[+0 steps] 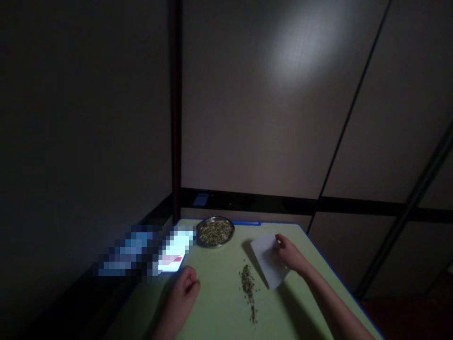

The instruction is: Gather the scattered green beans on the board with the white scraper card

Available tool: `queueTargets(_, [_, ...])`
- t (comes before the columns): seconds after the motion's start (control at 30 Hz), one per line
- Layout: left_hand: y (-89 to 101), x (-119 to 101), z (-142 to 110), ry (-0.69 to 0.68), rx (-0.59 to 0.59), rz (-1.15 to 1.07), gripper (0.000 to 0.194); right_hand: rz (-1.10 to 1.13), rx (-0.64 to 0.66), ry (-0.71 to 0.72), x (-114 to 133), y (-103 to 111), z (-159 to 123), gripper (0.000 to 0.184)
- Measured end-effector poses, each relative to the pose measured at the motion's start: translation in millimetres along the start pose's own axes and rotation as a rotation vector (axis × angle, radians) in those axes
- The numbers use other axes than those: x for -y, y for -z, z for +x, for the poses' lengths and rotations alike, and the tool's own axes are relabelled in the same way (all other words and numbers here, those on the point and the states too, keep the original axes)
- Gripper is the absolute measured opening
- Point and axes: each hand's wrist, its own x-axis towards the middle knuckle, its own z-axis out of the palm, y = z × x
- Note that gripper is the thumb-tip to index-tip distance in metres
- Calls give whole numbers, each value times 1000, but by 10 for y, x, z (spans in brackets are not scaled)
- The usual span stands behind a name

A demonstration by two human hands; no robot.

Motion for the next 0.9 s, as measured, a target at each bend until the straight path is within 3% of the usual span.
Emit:
queueTargets(0.2, [17, -13, -6, 0, 10, 20, 13, -264, 57, 71, 238, -29, 236, 40])
queueTargets(0.47, [15, 2, 0, 62, 15, -43, 14, -470, 185, 273, 619, -252, 236, 29])
queueTargets(0.67, [22, -62, -15, 92, 20, -67, 14, -474, 298, 414, 705, -197, 106, 23])
queueTargets(0.9, [8, -9, 8, 34, -4, -55, 12, -454, 324, 540, 685, -105, -206, 27])
